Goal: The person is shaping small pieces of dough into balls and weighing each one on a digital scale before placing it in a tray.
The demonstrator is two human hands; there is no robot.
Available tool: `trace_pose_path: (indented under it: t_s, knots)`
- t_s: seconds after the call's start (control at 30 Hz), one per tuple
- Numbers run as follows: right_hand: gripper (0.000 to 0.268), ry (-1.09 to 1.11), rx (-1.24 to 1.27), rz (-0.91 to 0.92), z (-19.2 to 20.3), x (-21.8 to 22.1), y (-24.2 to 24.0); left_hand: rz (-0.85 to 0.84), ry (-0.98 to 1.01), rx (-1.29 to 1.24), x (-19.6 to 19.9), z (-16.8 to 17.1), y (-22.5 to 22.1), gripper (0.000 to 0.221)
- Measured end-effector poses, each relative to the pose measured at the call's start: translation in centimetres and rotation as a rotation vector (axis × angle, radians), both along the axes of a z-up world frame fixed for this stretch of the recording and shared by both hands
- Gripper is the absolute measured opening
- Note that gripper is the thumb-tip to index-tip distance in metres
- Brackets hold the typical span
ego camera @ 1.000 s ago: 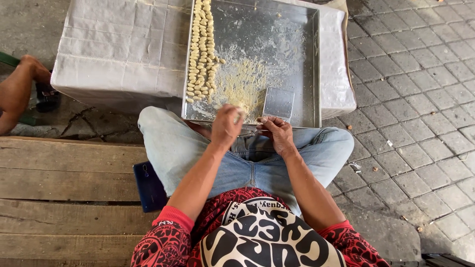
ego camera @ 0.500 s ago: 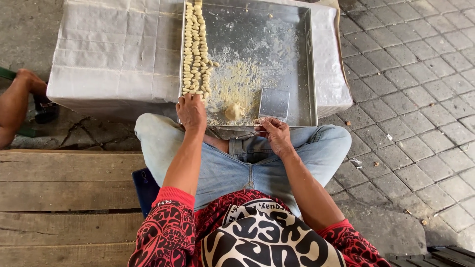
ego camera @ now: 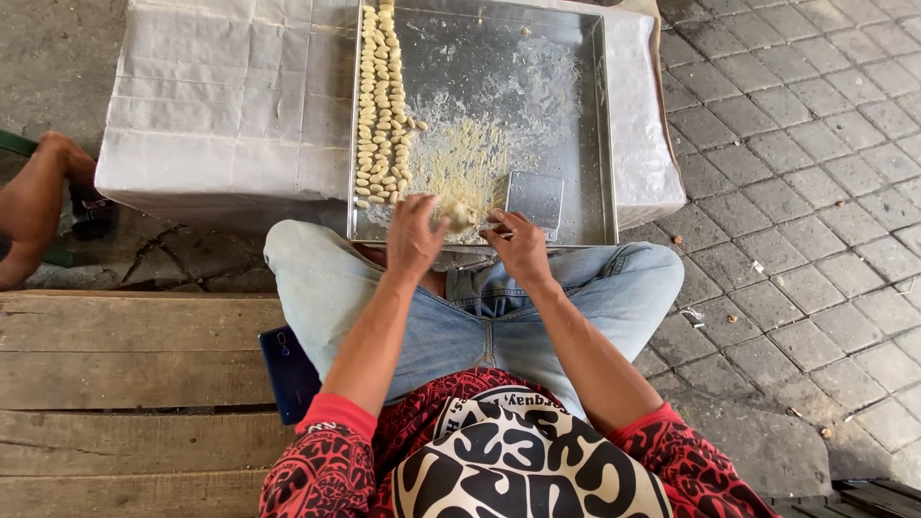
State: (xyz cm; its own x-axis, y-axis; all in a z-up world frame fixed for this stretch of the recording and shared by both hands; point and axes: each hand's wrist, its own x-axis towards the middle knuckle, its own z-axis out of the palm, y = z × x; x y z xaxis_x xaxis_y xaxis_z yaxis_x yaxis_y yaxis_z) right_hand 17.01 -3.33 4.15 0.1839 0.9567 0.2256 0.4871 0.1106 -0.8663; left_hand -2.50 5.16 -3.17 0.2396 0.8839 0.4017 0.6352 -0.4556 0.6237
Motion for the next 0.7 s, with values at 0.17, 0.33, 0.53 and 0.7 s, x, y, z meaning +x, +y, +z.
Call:
trace_pose_path:
  t_s: [0.17,0.33,0.53,0.7]
  knots:
    - [0.040,-0.223,-0.139,-0.059,-0.8,-1.2,2.5,-0.107,0.111,-0.011,1.6,1.8,-2.0,0.035]
    - [0.038,-0.245,-0.389,-0.170,-2.0,-1.5,3.6,-0.081,0.132,-0.064,1.9,0.0,-1.3,0.038]
    - [0.026,-0.162,-0.497,-0.199,-2.8,-1.2,4.2,-0.072,0.113,-0.056,2.1,-1.4,-1.0,0.050]
    - [0.023,-0.245,-0.586,-0.225,-4.4,-1.2,5.3,-0.064,0.072,-0.065,2.3,-1.6,-1.0,0.051]
